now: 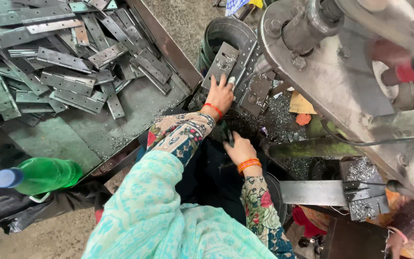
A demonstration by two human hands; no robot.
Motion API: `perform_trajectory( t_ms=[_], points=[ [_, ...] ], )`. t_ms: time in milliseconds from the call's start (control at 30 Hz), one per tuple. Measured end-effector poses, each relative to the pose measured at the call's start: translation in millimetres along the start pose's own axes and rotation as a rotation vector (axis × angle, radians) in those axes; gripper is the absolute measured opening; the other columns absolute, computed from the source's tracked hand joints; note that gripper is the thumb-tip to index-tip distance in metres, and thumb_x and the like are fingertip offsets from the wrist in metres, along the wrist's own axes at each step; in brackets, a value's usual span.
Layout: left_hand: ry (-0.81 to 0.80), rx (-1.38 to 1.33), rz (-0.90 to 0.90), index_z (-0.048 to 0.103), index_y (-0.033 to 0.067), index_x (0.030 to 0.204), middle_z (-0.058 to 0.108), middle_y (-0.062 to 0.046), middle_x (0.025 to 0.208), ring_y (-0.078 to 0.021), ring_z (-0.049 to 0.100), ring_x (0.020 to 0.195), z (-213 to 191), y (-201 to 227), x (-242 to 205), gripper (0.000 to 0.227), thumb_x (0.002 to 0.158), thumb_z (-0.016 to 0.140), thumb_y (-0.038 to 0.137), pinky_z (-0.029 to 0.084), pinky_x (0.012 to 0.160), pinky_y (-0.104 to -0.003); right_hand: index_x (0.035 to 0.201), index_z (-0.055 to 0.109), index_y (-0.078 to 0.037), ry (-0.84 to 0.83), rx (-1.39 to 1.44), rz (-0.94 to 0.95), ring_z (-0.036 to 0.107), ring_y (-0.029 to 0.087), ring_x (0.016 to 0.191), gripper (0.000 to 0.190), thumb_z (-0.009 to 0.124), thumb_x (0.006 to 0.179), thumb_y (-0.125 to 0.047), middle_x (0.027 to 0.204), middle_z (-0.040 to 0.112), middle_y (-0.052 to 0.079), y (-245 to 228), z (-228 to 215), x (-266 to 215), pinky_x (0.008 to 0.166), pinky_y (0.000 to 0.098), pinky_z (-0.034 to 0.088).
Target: The person repeatedly picks up metal brackets from a pile, places them into a press machine, and activates the press with a lever. The processed brackets are then removed and returned to the pile. The task is performed continuously throughout the clip.
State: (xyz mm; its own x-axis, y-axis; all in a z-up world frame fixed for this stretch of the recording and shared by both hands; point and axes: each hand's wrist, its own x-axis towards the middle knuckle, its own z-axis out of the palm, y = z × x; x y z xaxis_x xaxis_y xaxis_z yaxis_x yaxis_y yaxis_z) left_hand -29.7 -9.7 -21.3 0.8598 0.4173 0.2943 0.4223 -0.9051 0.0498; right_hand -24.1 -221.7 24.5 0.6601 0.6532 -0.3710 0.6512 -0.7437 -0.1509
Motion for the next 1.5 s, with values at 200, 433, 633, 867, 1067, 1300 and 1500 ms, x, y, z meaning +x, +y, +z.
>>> perform_trajectory(
  t_ms=[200,433,633,867,1067,1300,1500],
  points=[
    [-0.002,-0.035,-0.031,0.078,0.0105,0.110,0.061,-0.009,0.139,-0.0410,0.037,0.144,11.1,1.9,11.2,0.029,0.098,0.055,0.024,0.029,0.112,-0.071,0.147,0.050,-0.017,0.228,0.189,-0.038,0.067,0.044,0.108,0.071,0.072,0.083,-0.040,0.122,0.070,0.021,12.5,99.8,-26.6,0.087,0.0536,0.056],
    [0.101,-0.123,-0.040,0.080,0.0090,0.103,0.064,-0.009,0.134,-0.0404,0.041,0.138,7.7,1.0,4.7,0.027,0.089,0.062,0.023,0.031,0.109,-0.070,0.147,0.050,-0.016,0.092,0.199,0.037,0.066,0.046,0.107,0.072,0.073,0.083,-0.042,0.116,0.071,0.025,22.8,96.2,-19.3,0.089,0.0536,0.055],
    [0.088,-0.207,-0.075,0.080,0.0087,0.103,0.064,-0.006,0.132,-0.0389,0.041,0.138,14.2,2.7,23.0,0.024,0.090,0.063,0.021,0.030,0.110,-0.070,0.145,0.055,-0.017,0.028,0.036,-0.004,0.069,0.046,0.106,0.066,0.069,0.089,-0.049,0.113,0.071,0.027,4.4,3.4,-2.7,0.091,0.0527,0.056],
    [0.067,-0.207,-0.072,0.079,0.0094,0.105,0.062,-0.005,0.135,-0.0375,0.035,0.143,23.8,-2.1,39.7,0.026,0.087,0.062,0.018,0.024,0.111,-0.073,0.144,0.053,-0.013,0.179,0.184,-0.060,0.069,0.046,0.100,0.071,0.071,0.080,-0.039,0.109,0.073,0.024,2.6,54.0,-19.8,0.085,0.0540,0.056],
    [0.067,-0.226,-0.069,0.078,0.0106,0.110,0.060,-0.004,0.137,-0.0381,0.030,0.148,27.1,0.5,29.0,0.029,0.096,0.059,0.026,0.017,0.113,-0.077,0.142,0.055,-0.013,0.095,0.139,-0.028,0.067,0.047,0.103,0.069,0.072,0.083,-0.042,0.112,0.072,0.025,6.6,46.3,-17.1,0.087,0.0542,0.056],
    [-0.018,-0.243,-0.058,0.077,0.0138,0.114,0.056,0.000,0.144,-0.0379,0.025,0.150,21.2,-6.1,28.2,0.031,0.094,0.058,0.029,0.009,0.114,-0.080,0.145,0.054,-0.015,-0.023,-0.031,-0.024,0.068,0.046,0.107,0.068,0.070,0.087,-0.047,0.116,0.070,0.028,-7.9,-15.0,1.8,0.092,0.0535,0.055],
    [0.005,-0.165,-0.013,0.079,0.0126,0.109,0.059,-0.004,0.140,-0.0371,0.027,0.149,13.1,-8.1,25.2,0.029,0.091,0.059,0.024,0.015,0.112,-0.078,0.145,0.052,-0.013,0.248,0.206,-0.105,0.068,0.047,0.106,0.071,0.073,0.082,-0.040,0.119,0.071,0.025,8.7,85.8,-23.1,0.087,0.0534,0.056]
  ],
)
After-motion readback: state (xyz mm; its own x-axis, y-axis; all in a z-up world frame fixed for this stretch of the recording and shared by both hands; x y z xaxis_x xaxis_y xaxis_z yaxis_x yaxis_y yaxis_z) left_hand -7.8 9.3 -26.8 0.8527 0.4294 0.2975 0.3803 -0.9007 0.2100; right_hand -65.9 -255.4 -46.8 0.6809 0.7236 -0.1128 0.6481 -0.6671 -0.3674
